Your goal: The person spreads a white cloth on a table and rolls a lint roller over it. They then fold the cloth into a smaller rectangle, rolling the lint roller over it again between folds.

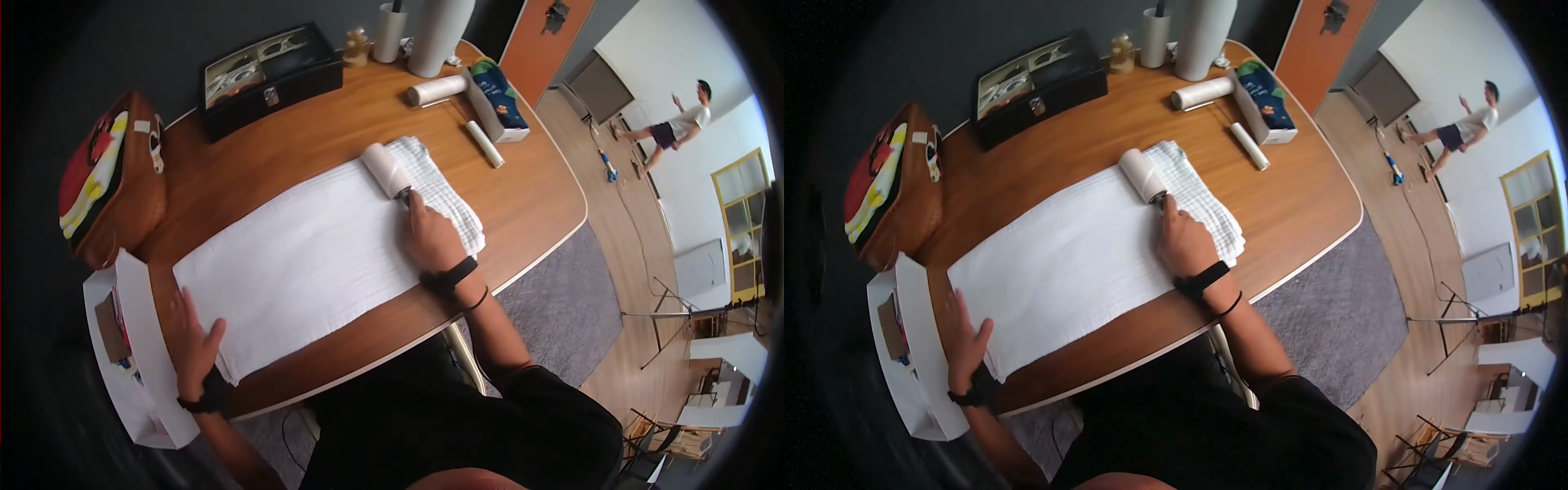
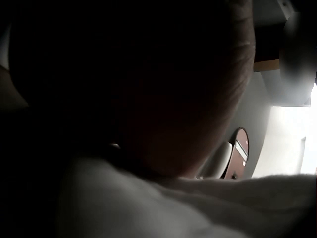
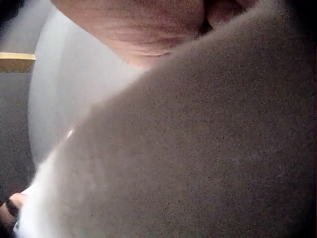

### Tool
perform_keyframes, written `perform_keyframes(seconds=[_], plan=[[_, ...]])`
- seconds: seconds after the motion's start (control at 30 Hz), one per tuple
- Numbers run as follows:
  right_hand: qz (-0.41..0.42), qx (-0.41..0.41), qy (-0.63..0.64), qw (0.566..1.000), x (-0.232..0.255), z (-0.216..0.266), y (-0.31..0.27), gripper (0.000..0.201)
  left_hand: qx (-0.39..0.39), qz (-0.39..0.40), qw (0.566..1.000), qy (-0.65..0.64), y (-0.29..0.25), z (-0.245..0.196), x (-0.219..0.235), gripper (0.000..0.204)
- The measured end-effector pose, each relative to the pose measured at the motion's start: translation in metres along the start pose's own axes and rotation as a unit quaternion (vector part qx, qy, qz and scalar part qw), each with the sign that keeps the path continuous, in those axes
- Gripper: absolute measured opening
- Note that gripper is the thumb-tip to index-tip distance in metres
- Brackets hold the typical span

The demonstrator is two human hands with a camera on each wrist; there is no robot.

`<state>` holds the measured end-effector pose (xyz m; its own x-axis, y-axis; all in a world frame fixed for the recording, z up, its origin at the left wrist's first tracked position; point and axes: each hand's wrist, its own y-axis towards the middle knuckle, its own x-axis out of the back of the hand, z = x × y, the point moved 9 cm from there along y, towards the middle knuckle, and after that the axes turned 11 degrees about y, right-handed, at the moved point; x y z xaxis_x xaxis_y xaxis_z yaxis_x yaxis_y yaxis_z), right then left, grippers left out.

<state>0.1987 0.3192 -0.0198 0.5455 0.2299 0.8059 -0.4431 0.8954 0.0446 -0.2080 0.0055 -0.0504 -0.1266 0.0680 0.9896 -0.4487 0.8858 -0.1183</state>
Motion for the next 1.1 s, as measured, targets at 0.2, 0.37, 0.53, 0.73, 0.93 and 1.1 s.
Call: perform_keyframes(seconds=[0.2,0.37,0.53,0.73,0.93,1.1], plan=[[0.040,0.013,0.000,0.999,-0.001,0.004,-0.007,0.059,0.108,0.007,0.977,0.184,-0.029,-0.100,0.040,0.090],[0.055,-0.022,-0.017,0.998,-0.004,0.008,-0.008,0.061,-0.034,-0.041,0.997,0.051,-0.040,-0.187,0.031,0.091],[0.039,0.001,0.006,0.999,0.000,0.004,-0.008,0.059,-0.055,-0.010,0.998,0.009,-0.030,-0.178,0.014,0.094],[0.023,0.011,0.010,1.000,0.001,0.004,-0.010,0.056,0.007,-0.007,0.999,0.032,-0.040,-0.117,0.004,0.099],[0.058,0.063,0.041,0.995,-0.020,0.046,-0.042,0.059,0.007,-0.019,1.000,0.013,-0.039,-0.115,0.007,0.098],[0.180,0.238,0.158,0.941,-0.060,0.139,-0.126,0.065,-0.015,-0.038,0.999,-0.013,-0.039,-0.119,0.010,0.097]])
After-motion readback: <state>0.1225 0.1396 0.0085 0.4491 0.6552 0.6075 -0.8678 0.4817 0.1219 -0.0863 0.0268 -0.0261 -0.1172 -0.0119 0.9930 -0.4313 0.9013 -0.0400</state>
